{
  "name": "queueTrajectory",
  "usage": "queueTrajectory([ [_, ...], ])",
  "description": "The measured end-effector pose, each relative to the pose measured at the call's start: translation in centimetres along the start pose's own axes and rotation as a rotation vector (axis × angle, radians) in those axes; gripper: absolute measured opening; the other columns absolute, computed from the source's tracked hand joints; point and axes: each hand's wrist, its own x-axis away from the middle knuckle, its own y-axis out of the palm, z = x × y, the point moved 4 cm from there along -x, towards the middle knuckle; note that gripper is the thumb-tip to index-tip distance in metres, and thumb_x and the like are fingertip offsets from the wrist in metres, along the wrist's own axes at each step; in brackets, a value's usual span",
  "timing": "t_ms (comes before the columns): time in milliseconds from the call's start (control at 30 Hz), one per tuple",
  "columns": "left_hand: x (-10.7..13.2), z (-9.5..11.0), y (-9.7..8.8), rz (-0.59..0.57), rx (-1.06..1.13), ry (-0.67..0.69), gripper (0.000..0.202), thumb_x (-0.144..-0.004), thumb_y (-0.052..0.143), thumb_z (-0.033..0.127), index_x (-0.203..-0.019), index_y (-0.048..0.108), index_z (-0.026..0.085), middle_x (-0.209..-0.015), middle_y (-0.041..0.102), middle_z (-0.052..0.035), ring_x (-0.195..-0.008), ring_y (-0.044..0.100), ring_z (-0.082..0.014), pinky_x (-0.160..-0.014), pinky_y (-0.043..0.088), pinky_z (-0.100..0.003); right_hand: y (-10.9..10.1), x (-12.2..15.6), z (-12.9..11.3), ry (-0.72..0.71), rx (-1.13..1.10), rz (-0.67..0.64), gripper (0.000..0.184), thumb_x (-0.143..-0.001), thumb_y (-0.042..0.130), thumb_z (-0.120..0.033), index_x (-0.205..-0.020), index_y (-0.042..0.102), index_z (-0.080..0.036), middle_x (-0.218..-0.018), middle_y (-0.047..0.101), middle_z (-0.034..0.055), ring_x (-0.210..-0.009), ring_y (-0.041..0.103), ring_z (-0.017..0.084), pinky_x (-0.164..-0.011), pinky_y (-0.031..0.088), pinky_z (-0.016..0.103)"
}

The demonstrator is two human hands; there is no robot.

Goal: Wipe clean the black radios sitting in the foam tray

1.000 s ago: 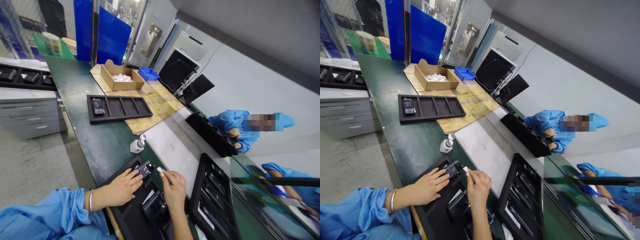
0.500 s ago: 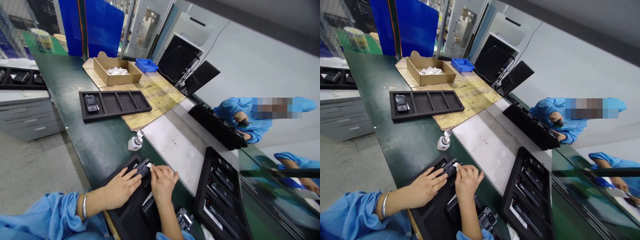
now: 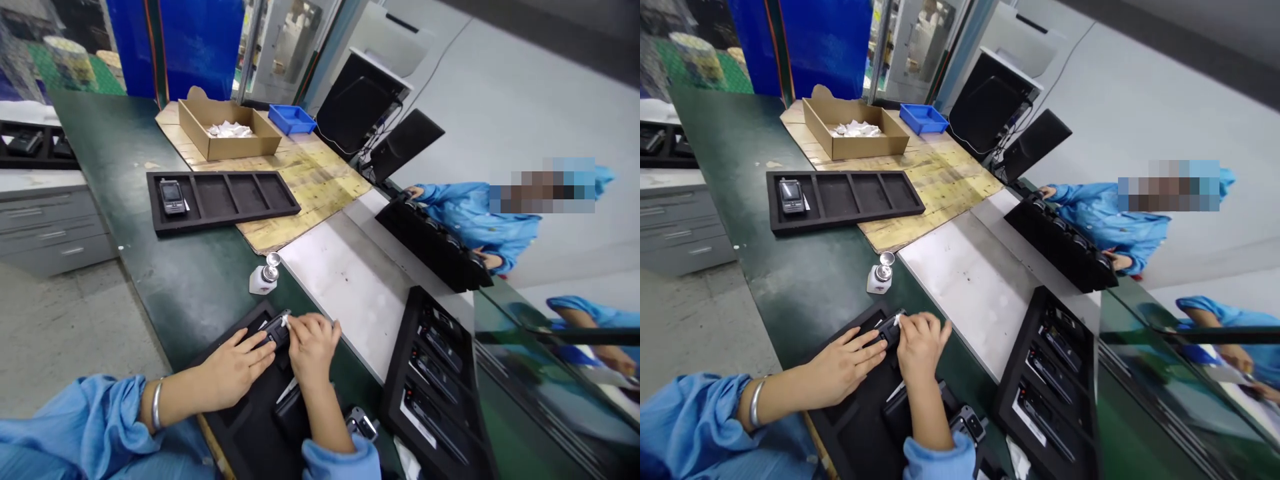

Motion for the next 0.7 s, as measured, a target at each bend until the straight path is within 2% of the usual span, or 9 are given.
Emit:
queueTrajectory([
  [100,-0.1,0.0,-0.2,0.032,-0.053,0.004,0.047,-0.095,0.047,0.021,-0.142,0.048,0.019,-0.148,0.050,-0.0070,-0.139,0.041,-0.0288,-0.114,0.027,-0.048,-0.2,-0.7,0.1,-0.035,-0.020,-0.005,0.020,-0.096,0.053,-0.026,-0.092,0.073,-0.026,-0.088,0.070,0.0000,-0.101,0.051,0.023,-0.109,0.012,0.055],
  [233,-0.3,0.2,-0.4,0.052,-0.096,0.038,0.047,-0.093,0.049,0.019,-0.140,0.051,0.018,-0.147,0.052,-0.0067,-0.137,0.043,-0.0283,-0.112,0.030,-0.046,-1.1,0.6,1.2,-0.035,-0.067,0.021,0.020,-0.097,0.053,-0.025,-0.093,0.073,-0.025,-0.084,0.069,0.0001,-0.098,0.051,0.022,-0.107,0.020,0.053],
  [300,-0.3,0.2,-0.4,0.067,-0.097,0.042,0.046,-0.092,0.050,0.019,-0.139,0.052,0.019,-0.146,0.053,-0.0061,-0.136,0.045,-0.0279,-0.111,0.031,-0.045,-1.1,0.5,1.2,-0.041,-0.071,0.007,0.018,-0.096,0.055,-0.023,-0.093,0.072,-0.025,-0.085,0.069,0.0004,-0.099,0.051,0.023,-0.106,0.023,0.051],
  [500,-0.2,-0.1,-0.5,0.084,-0.111,0.024,0.048,-0.091,0.048,0.013,-0.138,0.053,0.021,-0.147,0.052,-0.0036,-0.137,0.044,-0.0270,-0.111,0.032,-0.045,0.0,-3.3,0.5,-0.235,-0.123,-0.186,0.014,-0.092,0.060,-0.019,-0.092,0.073,-0.025,-0.087,0.067,0.0012,-0.093,0.050,0.019,-0.100,0.030,0.042],
  [700,-0.2,0.1,-0.7,0.067,-0.094,0.035,0.051,-0.090,0.048,0.014,-0.141,0.050,0.021,-0.148,0.050,-0.0037,-0.139,0.042,-0.0277,-0.111,0.032,-0.045,-2.3,-0.1,3.5,-0.291,-0.162,-0.273,0.018,-0.094,0.057,-0.017,-0.098,0.071,-0.028,-0.087,0.067,-0.0002,-0.099,0.050,0.021,-0.106,0.024,0.048],
])
